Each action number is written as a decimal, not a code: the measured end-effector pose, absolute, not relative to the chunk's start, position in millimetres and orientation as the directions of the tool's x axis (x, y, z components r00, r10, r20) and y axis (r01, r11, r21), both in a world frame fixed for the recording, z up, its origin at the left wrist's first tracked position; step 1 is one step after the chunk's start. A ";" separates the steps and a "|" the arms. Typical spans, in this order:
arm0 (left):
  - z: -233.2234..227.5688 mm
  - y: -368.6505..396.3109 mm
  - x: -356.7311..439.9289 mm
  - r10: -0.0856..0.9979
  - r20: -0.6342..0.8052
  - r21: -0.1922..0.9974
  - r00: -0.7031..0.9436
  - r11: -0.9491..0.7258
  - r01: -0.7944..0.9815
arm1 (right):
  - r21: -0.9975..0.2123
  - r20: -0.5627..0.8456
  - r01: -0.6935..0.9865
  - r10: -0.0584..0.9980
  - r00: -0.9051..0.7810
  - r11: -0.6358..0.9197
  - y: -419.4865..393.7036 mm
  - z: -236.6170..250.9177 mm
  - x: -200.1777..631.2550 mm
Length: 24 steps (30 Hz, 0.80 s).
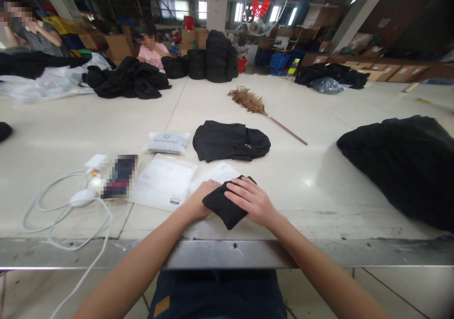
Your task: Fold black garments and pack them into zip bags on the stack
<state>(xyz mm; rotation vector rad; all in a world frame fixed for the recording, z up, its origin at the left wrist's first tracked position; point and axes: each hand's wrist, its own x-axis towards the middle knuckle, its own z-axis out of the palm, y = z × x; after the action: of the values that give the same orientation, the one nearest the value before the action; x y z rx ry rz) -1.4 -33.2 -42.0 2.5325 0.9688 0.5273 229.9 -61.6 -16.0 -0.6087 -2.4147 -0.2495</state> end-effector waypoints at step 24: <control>-32.9 -39.6 2.1 0.740 0.407 0.617 0.535 -0.655 0.436 | 0.140 0.384 0.708 0.621 -0.683 0.693 -68.0 -42.2 246.0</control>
<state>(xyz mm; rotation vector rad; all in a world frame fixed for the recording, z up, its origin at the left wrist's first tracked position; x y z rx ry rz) 2.1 -39.6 -32.9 2.3304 0.9569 0.9208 246.0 -68.0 -42.2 -1.0497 -2.5978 -0.4000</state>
